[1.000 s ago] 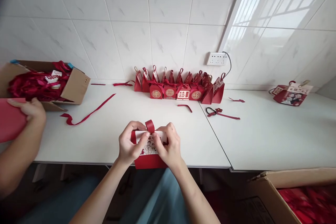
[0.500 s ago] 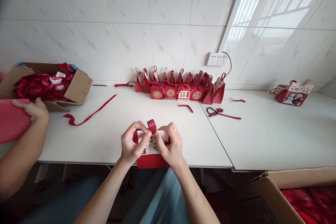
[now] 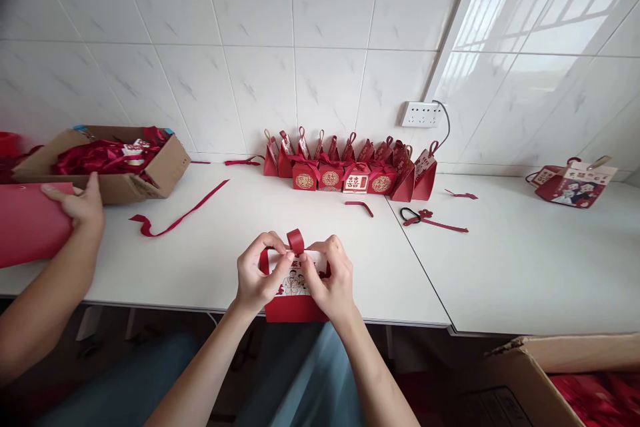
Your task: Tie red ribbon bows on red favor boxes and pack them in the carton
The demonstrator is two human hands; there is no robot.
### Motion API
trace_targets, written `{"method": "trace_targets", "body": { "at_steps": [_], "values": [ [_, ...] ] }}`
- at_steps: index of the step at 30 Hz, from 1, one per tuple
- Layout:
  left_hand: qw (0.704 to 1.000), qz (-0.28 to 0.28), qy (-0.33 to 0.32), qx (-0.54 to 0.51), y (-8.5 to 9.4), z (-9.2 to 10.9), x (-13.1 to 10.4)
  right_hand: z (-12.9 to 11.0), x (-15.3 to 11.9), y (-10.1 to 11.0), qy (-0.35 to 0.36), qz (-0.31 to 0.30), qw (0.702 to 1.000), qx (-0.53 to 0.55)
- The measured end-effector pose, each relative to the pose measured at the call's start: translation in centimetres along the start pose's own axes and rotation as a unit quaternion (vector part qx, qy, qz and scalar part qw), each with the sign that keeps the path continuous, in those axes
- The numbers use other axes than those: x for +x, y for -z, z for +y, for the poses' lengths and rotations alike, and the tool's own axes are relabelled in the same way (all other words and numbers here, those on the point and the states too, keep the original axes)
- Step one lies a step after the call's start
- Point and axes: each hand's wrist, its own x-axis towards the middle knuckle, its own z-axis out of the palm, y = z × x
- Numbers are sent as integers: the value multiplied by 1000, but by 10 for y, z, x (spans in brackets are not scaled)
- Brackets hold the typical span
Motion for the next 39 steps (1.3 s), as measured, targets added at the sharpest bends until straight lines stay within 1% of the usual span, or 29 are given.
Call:
{"method": "trace_targets", "body": {
  "at_steps": [8,13,19,21,22,24,26,27,30,34,36,39],
  "values": [
    [1000,-1,-14,-3,0,-1,0,1,-1,0,-3,0,1000,14],
    [1000,-3,-11,-6,0,0,0,1,-1,0,-1,0,1000,13],
    [1000,-7,-27,0,0,-2,0,2,-1,-1,-1,0,1000,12],
    [999,-10,-43,9,2,-3,0,2,-1,-1,-2,-2,1000,13],
    [998,-16,-52,12,3,-4,0,2,0,-1,-4,-4,1000,13],
    [997,-44,-62,20,7,-3,2,2,0,-1,-5,-9,1000,12],
    [994,-77,-56,49,12,0,4,1,1,-1,-5,-15,1000,10],
    [993,-82,-49,72,14,1,5,1,1,-1,-4,-17,1000,9],
    [990,-53,-25,131,16,4,8,2,1,-2,-5,-12,1000,7],
    [995,-22,5,101,12,2,7,1,2,-3,4,-6,1000,19],
    [996,-10,-7,88,10,1,7,0,3,-3,9,-4,1000,29],
    [993,-19,-64,102,10,1,8,-1,4,-3,4,-2,1000,31]
  ]
}}
